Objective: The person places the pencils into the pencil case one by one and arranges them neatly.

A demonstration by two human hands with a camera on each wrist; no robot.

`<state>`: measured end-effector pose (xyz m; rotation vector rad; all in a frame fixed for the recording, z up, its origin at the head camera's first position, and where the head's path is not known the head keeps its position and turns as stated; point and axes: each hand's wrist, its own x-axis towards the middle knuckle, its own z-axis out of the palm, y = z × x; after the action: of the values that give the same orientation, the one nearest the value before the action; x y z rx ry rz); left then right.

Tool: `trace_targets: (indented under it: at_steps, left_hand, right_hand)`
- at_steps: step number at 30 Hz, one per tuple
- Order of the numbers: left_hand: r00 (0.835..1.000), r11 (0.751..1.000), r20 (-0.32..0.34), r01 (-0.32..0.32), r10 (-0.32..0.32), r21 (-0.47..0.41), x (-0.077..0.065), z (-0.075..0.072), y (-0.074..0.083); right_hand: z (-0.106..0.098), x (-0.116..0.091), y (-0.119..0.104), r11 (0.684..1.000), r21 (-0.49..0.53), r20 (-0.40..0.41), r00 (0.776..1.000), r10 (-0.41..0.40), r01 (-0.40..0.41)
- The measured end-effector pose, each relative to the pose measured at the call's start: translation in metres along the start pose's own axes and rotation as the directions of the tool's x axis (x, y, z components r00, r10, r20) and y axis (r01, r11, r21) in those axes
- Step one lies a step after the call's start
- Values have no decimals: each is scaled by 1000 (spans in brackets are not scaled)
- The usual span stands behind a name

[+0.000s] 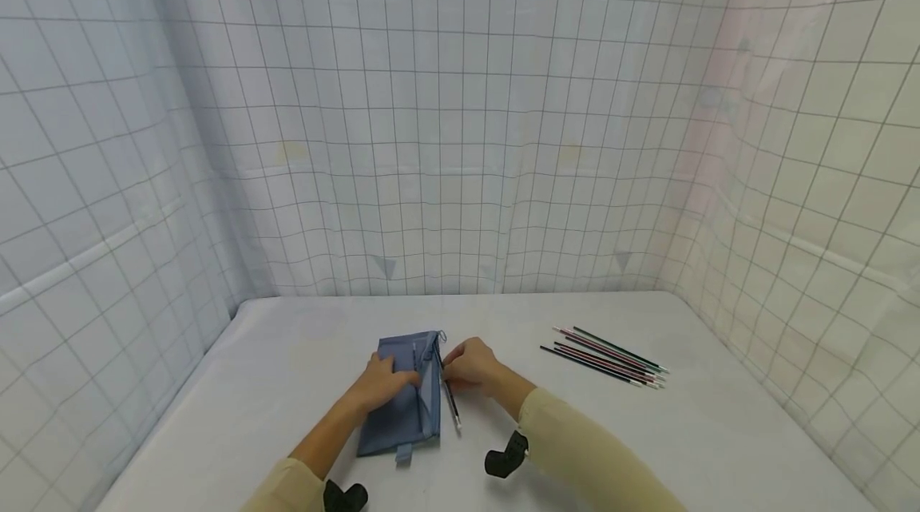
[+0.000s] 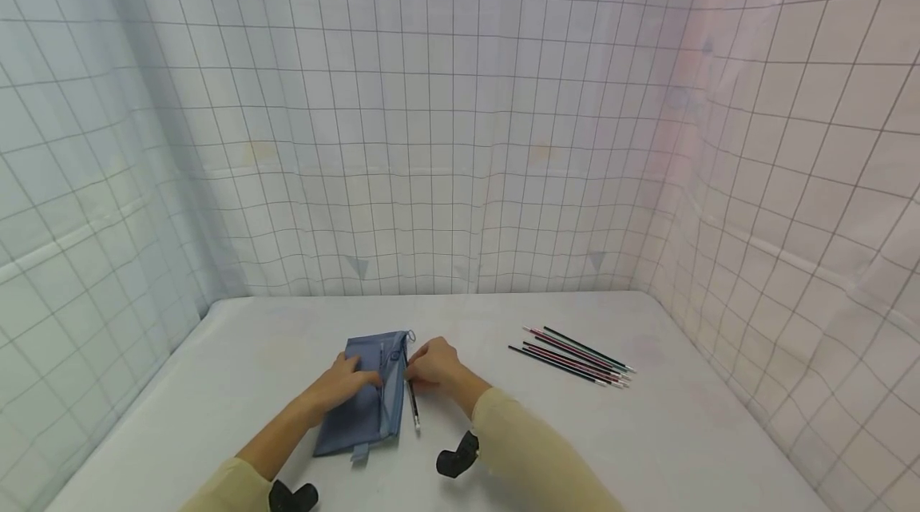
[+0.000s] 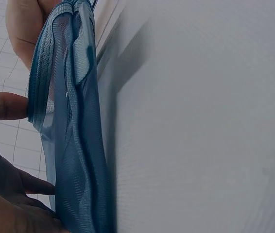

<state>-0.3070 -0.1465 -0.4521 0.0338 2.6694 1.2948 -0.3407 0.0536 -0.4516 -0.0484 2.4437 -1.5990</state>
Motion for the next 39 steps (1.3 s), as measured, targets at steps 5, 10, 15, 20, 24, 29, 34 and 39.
trace_targets:
  at_steps: [5,10,15,20,24,29,34,39]
  left_hand:
    - [1000,1000,1,-6,6,-1,0,0,-1]
    - [1000,1000,9,-10,10,-2,0,-1,0]
    - [1000,1000,12,-23,23,-21,0,-2,-1]
    - [1000,999,16,-19,19,-33,0,-3,0]
    - [1000,999,20,-19,20,-29,-1,-2,-1]
    - [999,1000,22,-22,23,-21,0,-1,-1]
    - [1000,999,25,-16,17,-27,0,-2,-2]
    - [1000,999,26,-4,5,-47,0,-3,-2]
  right_hand:
    - [13,3,-7,1000,0,-33,999,3,-3]
    - [26,7,-14,999,-42,-79,997,-7,3]
    - [32,6,-23,1000,-25,-82,997,-7,5]
    - [35,1,-27,998,55,-52,999,7,-4]
    - [35,-3,-26,998,60,-47,999,9,-6]
    - [33,-4,-23,1000,27,-6,1000,15,-15]
    - [36,1,-19,991,124,97,995,37,-49]
    - [37,6,-16,943,302,205,976,78,-139]
